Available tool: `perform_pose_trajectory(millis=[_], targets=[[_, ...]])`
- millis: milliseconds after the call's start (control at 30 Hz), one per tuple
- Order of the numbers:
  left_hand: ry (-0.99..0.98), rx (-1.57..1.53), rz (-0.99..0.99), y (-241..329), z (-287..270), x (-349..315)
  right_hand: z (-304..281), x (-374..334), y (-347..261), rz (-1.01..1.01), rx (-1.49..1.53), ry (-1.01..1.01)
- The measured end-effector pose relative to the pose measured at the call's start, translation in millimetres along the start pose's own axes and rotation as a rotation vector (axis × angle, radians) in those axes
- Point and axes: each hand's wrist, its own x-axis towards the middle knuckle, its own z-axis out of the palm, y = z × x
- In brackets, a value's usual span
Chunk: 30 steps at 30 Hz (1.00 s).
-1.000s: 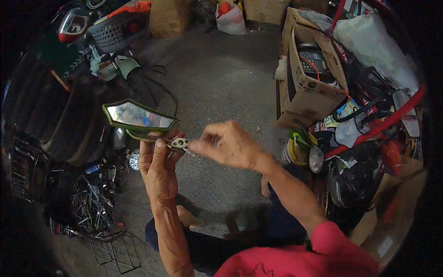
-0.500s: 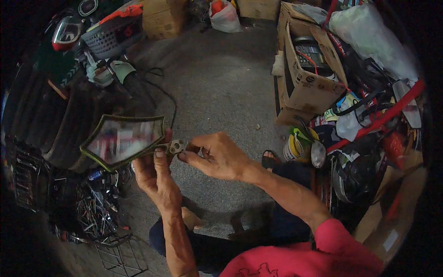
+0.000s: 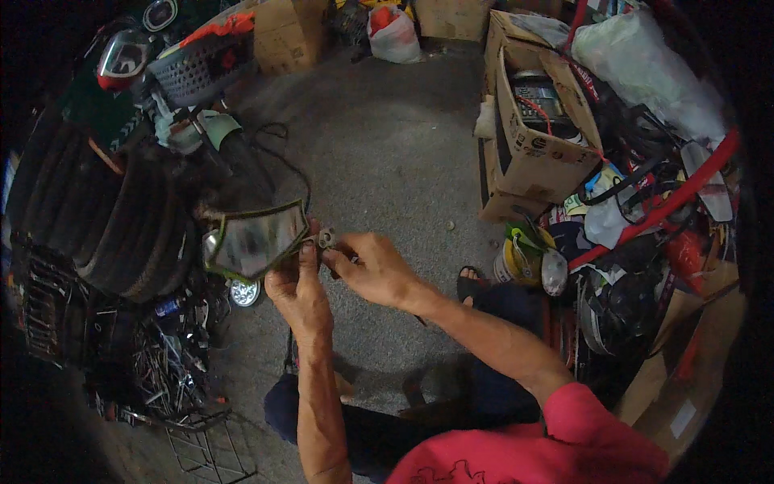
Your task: The person assembles a small rectangular mirror with a green frame by attaching a metal bracket and tightening screws. They use a red-handled screwdriver to secure the bracket to the mirror, then flip the mirror to attach and tighten another screw on the back.
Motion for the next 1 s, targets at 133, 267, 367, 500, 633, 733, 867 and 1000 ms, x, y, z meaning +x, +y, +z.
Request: perform_pose_trajectory(millis=[133,267,367,500,633,733,867,1000], targets=[[0.011,0.175,-0.117,3,4,-5,2,0,13,-0.003,0.0,0.017],[0.045,0.051,-0.034,-7,8,-2,-3,1,2,0.125,0.006,0.037],[0.031,0.092,-0.065,-6,4,1,2,4,9,0.015,0.068,0.085],[-0.011,0.128,-0.109,-5,6,0,7,5,20,0.062,0.056,0.088],[0.015,0.099,-0.13,-14,2,-1,6,4,21,0.033,0.004,0.081],[0.014,0.056,-0.083,-13,5,-3,8,3,22,-0.007,-0.025,0.118],[0.079,0.105,0.042,-7,10,-2,6,0,9,0.028,-0.041,0.061],[0.111,0.068,-0.104,-7,3,0,7,-1,12,-0.007,-0.006,0.065]])
